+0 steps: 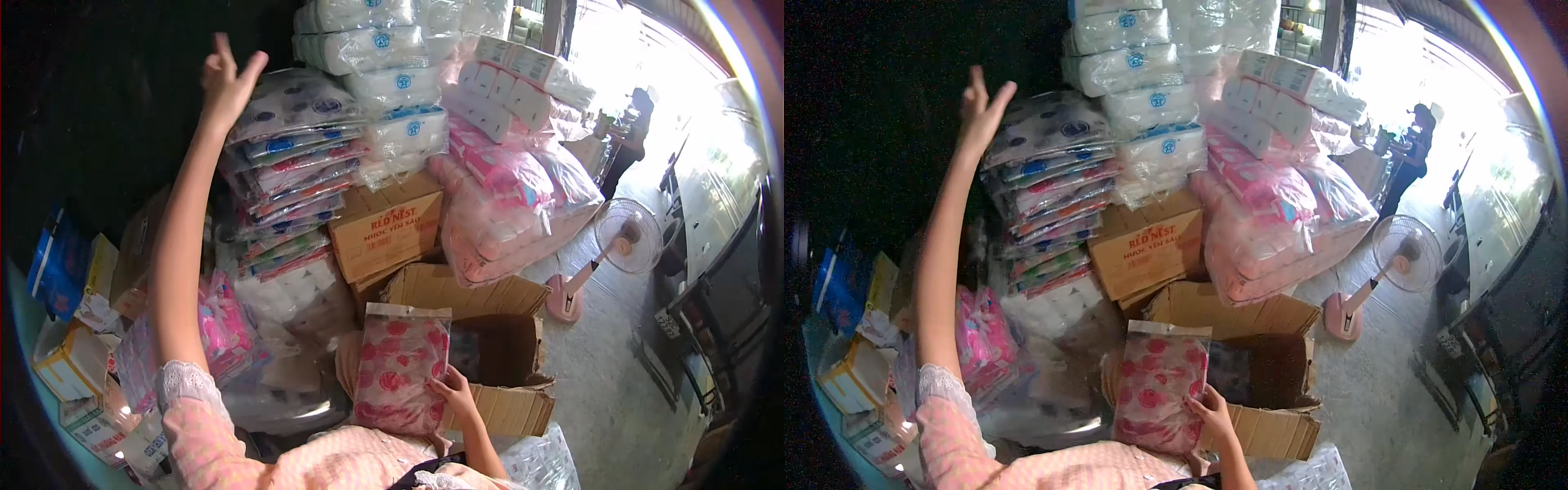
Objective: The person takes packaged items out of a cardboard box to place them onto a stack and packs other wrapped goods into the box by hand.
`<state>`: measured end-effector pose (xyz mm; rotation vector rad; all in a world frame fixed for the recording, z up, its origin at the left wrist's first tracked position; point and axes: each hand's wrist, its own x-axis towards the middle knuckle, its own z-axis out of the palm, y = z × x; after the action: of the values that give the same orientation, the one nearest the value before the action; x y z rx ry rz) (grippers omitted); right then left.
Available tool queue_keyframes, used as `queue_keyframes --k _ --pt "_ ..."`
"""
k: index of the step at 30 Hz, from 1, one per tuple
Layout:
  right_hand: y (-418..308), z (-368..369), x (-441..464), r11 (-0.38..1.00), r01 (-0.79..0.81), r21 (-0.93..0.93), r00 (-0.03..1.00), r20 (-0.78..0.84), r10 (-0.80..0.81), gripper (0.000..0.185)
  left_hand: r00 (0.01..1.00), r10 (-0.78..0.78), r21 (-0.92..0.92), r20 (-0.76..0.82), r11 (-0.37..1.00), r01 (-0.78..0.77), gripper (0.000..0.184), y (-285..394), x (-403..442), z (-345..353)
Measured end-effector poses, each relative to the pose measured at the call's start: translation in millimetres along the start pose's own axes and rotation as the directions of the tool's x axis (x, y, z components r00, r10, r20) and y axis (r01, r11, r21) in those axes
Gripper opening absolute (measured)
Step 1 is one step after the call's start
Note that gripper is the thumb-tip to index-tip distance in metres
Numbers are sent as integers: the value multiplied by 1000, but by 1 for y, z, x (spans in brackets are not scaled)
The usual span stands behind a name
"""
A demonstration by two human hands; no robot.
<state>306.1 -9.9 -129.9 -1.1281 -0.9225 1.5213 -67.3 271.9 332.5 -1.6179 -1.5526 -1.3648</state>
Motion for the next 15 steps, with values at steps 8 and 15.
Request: queue_keyframes --k 8,15 --pt "-18 6 1 999 -35 27 999 17 34 37 619 -29 230 785 941 -249 96 16 -27 23" --pt "-20 7 1 999 -44 25 999 -3 44 35 583 -75 247 809 943 -222 98 10 -12 61"
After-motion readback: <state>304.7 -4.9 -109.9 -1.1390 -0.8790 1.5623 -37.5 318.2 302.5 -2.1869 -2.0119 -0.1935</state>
